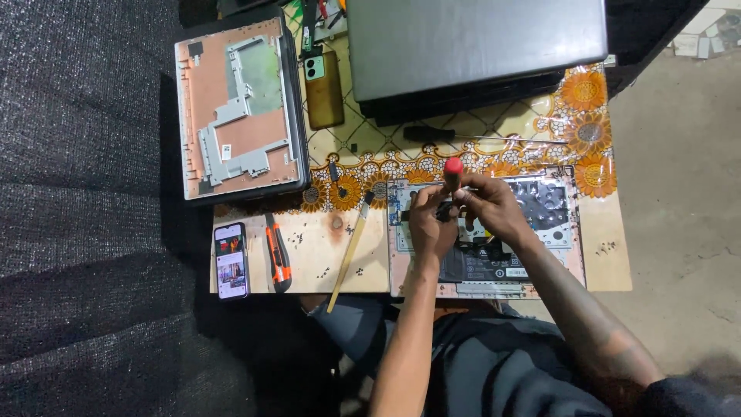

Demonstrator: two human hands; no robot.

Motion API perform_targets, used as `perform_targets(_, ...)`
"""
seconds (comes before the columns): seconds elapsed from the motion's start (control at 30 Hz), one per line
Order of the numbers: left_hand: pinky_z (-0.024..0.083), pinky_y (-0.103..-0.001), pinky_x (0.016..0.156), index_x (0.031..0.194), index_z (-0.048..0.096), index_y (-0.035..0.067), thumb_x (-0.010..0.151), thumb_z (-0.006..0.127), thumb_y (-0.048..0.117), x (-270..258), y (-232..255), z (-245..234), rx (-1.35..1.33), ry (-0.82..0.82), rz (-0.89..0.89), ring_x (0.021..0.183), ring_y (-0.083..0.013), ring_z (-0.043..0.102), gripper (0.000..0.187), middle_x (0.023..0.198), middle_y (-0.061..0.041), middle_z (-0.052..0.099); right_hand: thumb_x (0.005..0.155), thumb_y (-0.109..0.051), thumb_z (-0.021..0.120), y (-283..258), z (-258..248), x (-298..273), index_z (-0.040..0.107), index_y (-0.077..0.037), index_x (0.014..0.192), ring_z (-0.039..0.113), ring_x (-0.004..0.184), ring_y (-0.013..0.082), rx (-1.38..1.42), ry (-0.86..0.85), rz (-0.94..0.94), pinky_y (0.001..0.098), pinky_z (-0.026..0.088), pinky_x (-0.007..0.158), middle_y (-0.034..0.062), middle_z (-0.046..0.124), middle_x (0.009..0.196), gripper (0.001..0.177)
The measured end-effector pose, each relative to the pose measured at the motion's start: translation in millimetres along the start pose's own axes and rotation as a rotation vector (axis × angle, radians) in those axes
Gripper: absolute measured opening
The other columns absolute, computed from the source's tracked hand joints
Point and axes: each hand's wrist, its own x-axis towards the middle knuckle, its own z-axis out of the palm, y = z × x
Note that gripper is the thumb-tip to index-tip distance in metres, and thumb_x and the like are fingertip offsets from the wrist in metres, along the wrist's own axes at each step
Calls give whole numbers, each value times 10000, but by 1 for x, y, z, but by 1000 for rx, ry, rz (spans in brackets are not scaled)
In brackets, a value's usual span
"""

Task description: The person uses a screwdriver to remove screws from a laptop battery, then lifts the battery out of the chassis. They place the battery on the table and continue to work on the laptop's internal components.

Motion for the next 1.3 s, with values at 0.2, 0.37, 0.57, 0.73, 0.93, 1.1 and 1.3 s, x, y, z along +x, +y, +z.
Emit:
perform_targets(0.2, 435, -466, 1026, 877, 673, 145, 795, 677, 137, 0, -2, 4, -45, -34, -151, 977, -317, 561, 83, 974, -6, 619, 856, 57, 644, 5, 0, 4, 681, 7, 941, 670, 724, 251, -178, 29, -134, 308, 576, 541, 136, 610, 871, 105)
perform_targets(0.37, 419, -474, 1014, 839, 686, 153, 759, 724, 202, -1, -9, 5, 48, 14, -2, 964, -315, 606, 101, 997, -18, 635, 885, 30, 614, 14, -4, 2, 671, -6, 994, 657, 664, 223, -120, 47, -97, 293, 555, 501, 135, 636, 861, 128)
perform_targets(0.57, 441, -510, 984, 865, 694, 92, 721, 697, 138, -1, -3, 3, 68, 33, 73, 879, -331, 614, 151, 929, -59, 638, 836, 67, 672, 17, -1, 5, 660, 13, 949, 658, 774, 242, -128, 82, -154, 326, 565, 541, 141, 610, 924, 126)
perform_targets(0.73, 400, -564, 1037, 835, 697, 109, 753, 732, 137, -1, -22, 10, 13, 42, 97, 897, -368, 610, 93, 951, -66, 636, 853, 67, 633, 7, 2, 1, 678, -2, 895, 668, 765, 264, -168, 63, -125, 325, 563, 555, 128, 609, 926, 92)
perform_targets(0.93, 350, -577, 1103, 875, 686, 64, 728, 796, 182, 0, -24, 14, 55, 61, 74, 845, -362, 646, 219, 826, -55, 652, 820, 25, 727, 15, -2, 2, 669, -8, 899, 663, 855, 255, -202, 97, -216, 327, 553, 581, 121, 557, 999, 104)
perform_targets(1.1, 424, -504, 1023, 814, 704, 140, 762, 758, 179, -2, -13, 7, -21, 68, 97, 891, -322, 634, 84, 931, -31, 650, 871, 30, 637, 11, -8, 2, 689, -25, 861, 652, 718, 252, -184, 60, -148, 315, 551, 537, 132, 612, 906, 76)
perform_targets(1.3, 464, -477, 976, 800, 692, 72, 712, 727, 114, 0, -24, 13, 116, 53, 79, 871, -334, 633, 104, 941, -65, 653, 858, 77, 654, 5, -5, 3, 671, 32, 853, 619, 810, 289, -330, 123, -216, 364, 543, 572, 194, 556, 977, 48)
